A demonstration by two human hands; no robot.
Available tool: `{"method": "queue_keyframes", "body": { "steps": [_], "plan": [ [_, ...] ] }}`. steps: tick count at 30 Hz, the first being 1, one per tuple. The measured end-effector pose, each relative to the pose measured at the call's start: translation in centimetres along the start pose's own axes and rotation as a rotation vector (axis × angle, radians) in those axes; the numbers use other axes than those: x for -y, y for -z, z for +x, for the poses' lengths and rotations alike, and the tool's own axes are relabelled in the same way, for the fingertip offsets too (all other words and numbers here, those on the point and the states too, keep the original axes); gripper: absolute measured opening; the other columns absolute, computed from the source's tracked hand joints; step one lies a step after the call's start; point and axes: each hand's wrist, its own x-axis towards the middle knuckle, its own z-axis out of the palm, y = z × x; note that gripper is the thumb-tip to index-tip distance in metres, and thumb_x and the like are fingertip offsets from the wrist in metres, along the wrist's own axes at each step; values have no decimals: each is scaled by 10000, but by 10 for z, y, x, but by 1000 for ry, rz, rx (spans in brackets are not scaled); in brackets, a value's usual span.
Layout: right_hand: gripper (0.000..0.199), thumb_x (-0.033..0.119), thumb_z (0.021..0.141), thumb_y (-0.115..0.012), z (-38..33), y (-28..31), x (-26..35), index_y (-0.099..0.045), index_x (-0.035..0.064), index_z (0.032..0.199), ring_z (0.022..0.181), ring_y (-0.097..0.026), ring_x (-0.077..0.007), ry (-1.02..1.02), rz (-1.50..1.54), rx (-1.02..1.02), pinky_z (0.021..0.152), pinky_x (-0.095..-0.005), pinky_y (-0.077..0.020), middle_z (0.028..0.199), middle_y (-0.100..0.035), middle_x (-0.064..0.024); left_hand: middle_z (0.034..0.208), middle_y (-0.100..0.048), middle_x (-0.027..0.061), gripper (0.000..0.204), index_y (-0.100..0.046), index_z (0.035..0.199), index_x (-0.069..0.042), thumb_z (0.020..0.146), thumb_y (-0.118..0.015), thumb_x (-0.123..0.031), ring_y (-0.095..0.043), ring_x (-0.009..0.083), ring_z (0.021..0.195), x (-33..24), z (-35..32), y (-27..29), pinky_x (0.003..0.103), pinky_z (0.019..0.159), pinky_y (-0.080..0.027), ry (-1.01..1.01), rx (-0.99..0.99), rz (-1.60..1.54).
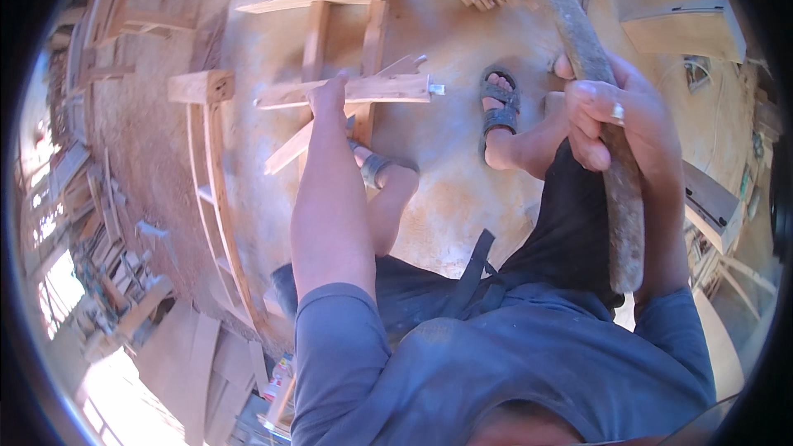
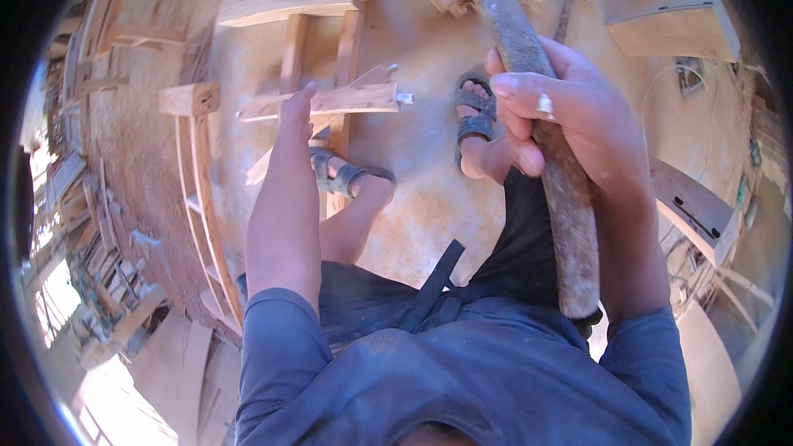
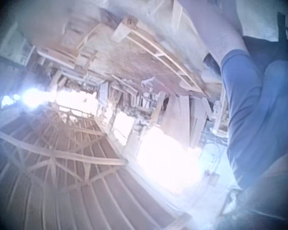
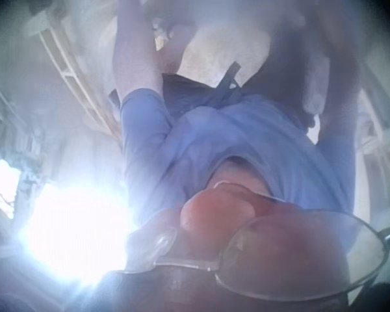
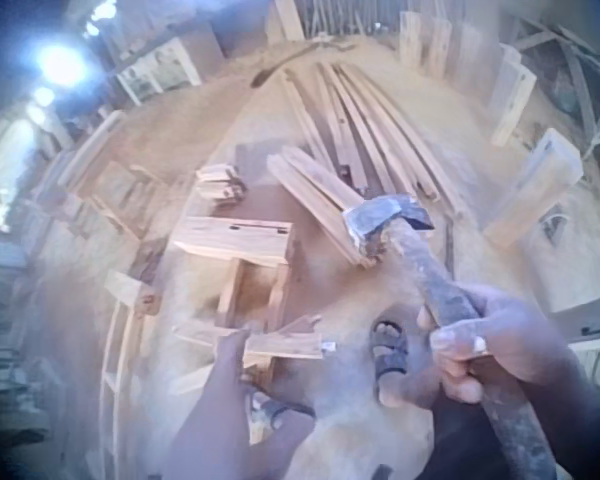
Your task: The person applies glue to joints, hammers wooden frames together, and uses a mallet to assemble larger components of a piece of furniture in a workshop.
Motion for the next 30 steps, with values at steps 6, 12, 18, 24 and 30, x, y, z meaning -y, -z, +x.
{"method": "queue_keyframes", "body": {
  "steps": [6,12,18,24,30],
  "plan": [
    [435,209,856,-649,19,-10,9,-468,-49,1156,355,-439,-75,-63,147,-29,355,-222,-362,587,-468,-8,886,-635,114,964,-113,1428,28,770,-791,-161,-604,183,597,86,150,2,293,430,-466,167,-425,-96],
    [468,199,849,-652,20,-10,9,-442,-69,1172,361,-469,-105,-11,226,-88,372,-233,-394,588,-480,-29,1137,-586,153,479,-485,1203,41,813,-676,-162,-626,304,970,25,92,-4,377,748,-566,290,-39,-378],
    [443,180,863,-647,18,-20,4,-443,-67,1168,368,-488,-108,-75,251,19,373,-245,-404,603,-493,-39,1078,-615,120,313,-529,1203,-4,892,-554,-27,-609,287,997,-2,50,27,493,831,-504,274,-23,-903],
    [268,112,846,-621,6,-21,3,-528,-47,1040,400,-479,-136,-127,319,88,425,-274,-367,606,-508,-67,1134,-590,139,354,-536,1258,-49,915,-570,-129,-544,316,1089,-39,10,36,518,940,-440,-249,153,-1093],
    [248,155,861,-632,0,-9,2,-525,-16,1006,418,-473,-114,-81,357,95,425,-287,-394,623,-496,-37,1186,-577,167,413,-478,1288,-1,937,-569,-200,-527,358,1131,-126,-50,79,555,1007,-407,-404,381,-1152]
  ]
}}
